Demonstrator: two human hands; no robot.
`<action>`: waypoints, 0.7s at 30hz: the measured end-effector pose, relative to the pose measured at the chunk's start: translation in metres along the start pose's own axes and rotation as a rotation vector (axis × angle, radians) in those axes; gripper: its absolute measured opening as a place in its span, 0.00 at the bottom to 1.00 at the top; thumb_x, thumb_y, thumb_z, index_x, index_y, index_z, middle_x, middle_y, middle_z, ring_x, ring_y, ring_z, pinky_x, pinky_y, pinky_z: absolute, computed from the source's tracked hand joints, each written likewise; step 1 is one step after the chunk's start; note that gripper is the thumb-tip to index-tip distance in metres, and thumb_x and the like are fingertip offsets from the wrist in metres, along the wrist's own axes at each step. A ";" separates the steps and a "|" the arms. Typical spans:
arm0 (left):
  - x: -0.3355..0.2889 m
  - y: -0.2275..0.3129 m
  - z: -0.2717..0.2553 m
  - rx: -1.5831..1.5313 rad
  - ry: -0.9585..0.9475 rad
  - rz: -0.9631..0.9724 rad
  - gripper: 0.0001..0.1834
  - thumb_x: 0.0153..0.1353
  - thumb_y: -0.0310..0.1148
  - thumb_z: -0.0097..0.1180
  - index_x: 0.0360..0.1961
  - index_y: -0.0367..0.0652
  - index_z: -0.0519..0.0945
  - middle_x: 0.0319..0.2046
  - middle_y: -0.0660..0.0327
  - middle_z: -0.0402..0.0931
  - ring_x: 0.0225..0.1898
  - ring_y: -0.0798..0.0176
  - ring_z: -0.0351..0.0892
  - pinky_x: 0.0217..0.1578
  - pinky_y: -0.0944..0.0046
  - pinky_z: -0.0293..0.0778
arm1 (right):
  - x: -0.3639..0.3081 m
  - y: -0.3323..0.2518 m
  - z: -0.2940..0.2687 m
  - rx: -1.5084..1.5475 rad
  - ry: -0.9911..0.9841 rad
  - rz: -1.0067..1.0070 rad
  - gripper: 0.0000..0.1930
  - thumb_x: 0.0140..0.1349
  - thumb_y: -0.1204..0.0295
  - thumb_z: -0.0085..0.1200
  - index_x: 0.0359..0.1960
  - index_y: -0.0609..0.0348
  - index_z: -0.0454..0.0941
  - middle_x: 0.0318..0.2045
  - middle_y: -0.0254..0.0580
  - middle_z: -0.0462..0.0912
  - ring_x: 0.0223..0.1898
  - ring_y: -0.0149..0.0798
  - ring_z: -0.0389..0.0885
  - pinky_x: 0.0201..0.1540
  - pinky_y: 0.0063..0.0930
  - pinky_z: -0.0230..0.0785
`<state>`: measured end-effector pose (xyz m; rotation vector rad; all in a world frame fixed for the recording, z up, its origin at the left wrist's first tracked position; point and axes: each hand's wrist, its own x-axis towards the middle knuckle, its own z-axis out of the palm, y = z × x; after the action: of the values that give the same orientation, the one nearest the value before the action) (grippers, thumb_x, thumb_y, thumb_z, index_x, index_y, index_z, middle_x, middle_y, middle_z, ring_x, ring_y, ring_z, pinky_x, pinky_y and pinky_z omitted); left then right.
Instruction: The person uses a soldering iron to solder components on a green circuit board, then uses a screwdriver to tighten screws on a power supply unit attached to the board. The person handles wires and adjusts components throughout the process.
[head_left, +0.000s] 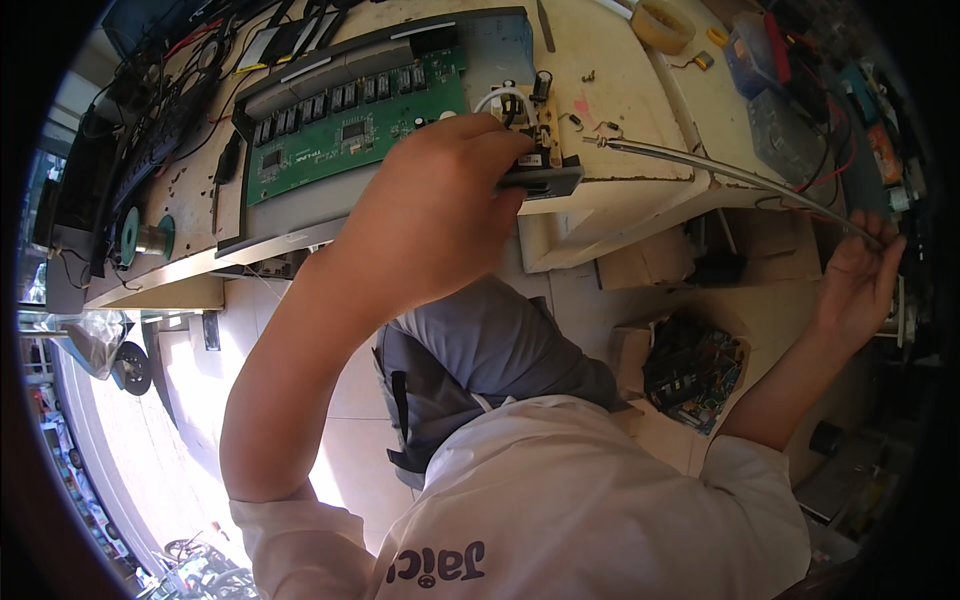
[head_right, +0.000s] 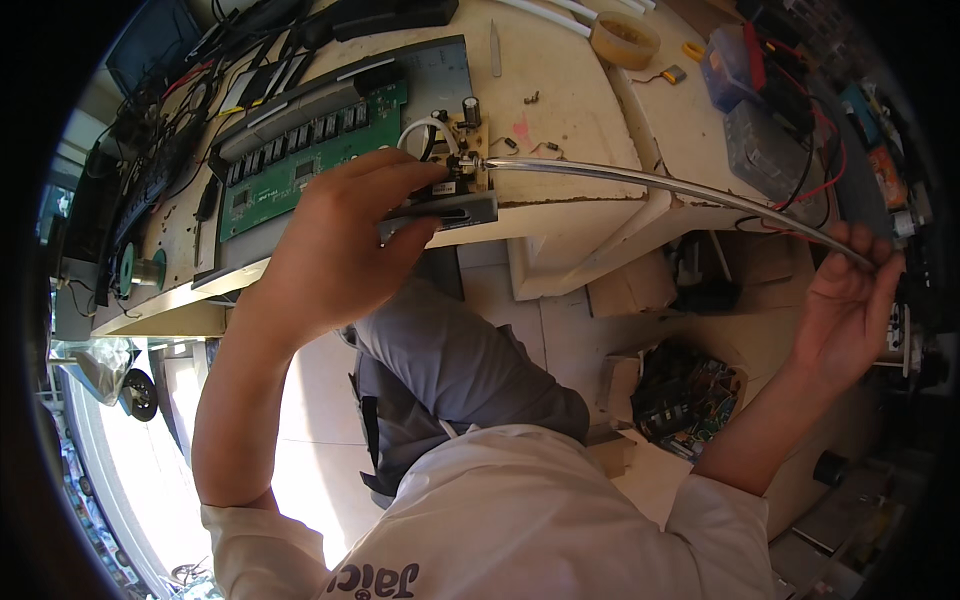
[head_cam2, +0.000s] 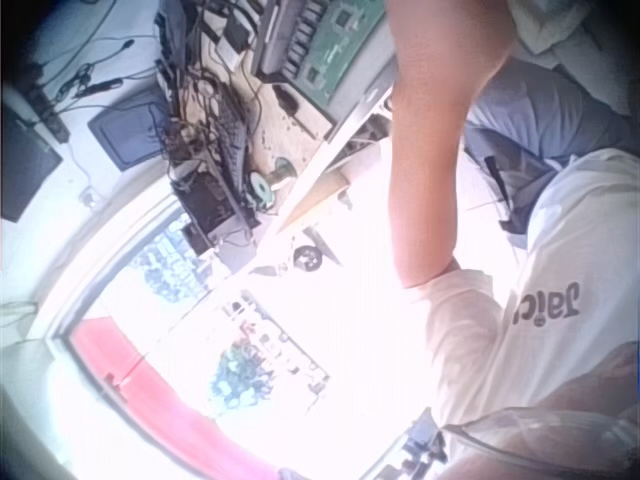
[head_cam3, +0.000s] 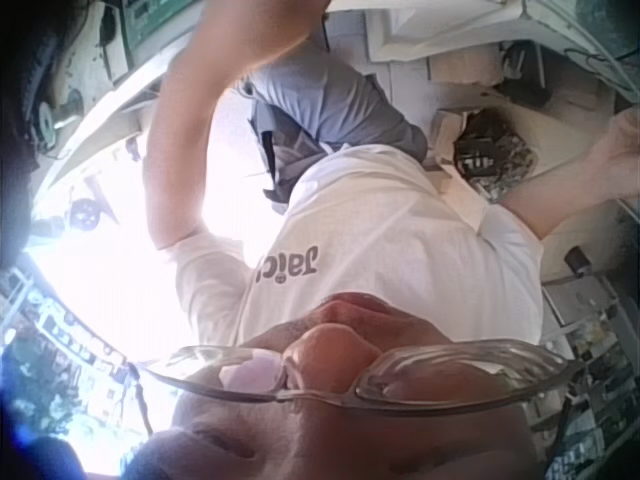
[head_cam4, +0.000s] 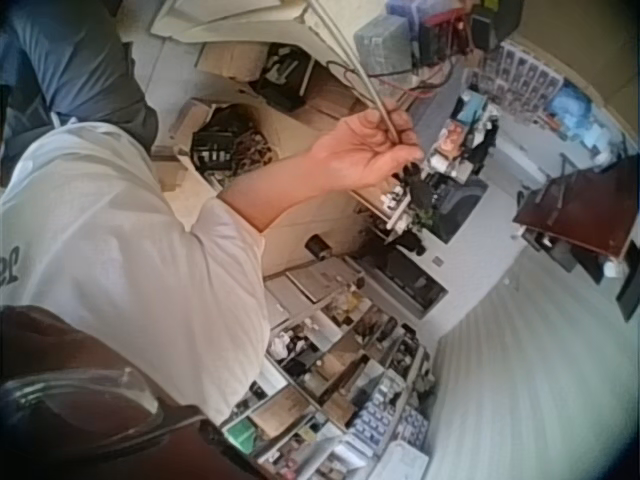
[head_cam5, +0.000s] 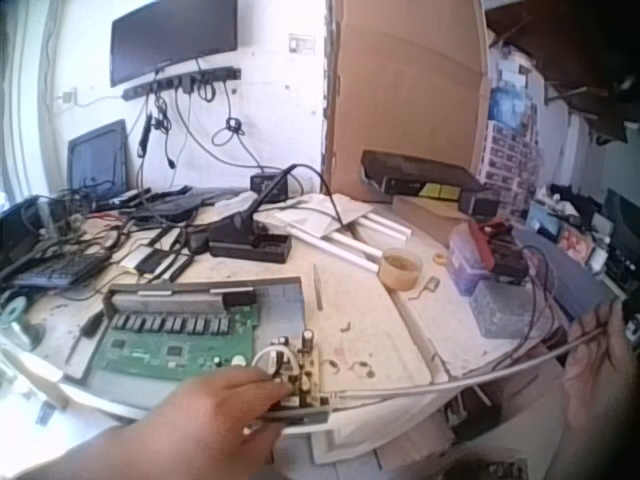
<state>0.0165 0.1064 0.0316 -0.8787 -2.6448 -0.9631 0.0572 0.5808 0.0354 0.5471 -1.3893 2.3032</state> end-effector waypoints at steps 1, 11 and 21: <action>-0.001 -0.001 -0.002 -0.014 -0.009 0.003 0.20 0.53 0.17 0.67 0.50 0.32 0.83 0.41 0.50 0.81 0.39 0.47 0.84 0.41 0.58 0.80 | 0.000 -0.001 -0.002 -0.003 -0.002 0.001 0.18 0.80 0.64 0.42 0.56 0.69 0.74 0.56 0.61 0.80 0.60 0.54 0.79 0.55 0.36 0.84; 0.004 0.005 -0.020 -0.296 -0.120 -0.378 0.21 0.55 0.17 0.66 0.52 0.33 0.83 0.40 0.53 0.83 0.40 0.53 0.85 0.44 0.62 0.79 | 0.003 -0.001 -0.004 0.006 -0.015 0.002 0.19 0.80 0.65 0.42 0.57 0.71 0.74 0.56 0.62 0.80 0.60 0.56 0.80 0.55 0.37 0.84; 0.037 -0.026 -0.016 0.378 -0.074 0.318 0.30 0.54 0.11 0.59 0.55 0.53 0.85 0.63 0.54 0.71 0.61 0.49 0.75 0.57 0.55 0.77 | 0.003 -0.005 -0.009 0.018 0.040 -0.013 0.19 0.80 0.65 0.43 0.57 0.72 0.73 0.56 0.63 0.80 0.59 0.56 0.80 0.53 0.36 0.84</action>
<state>-0.0291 0.0975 0.0433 -1.2004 -2.5120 -0.3466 0.0562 0.5910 0.0369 0.5115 -1.3443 2.3055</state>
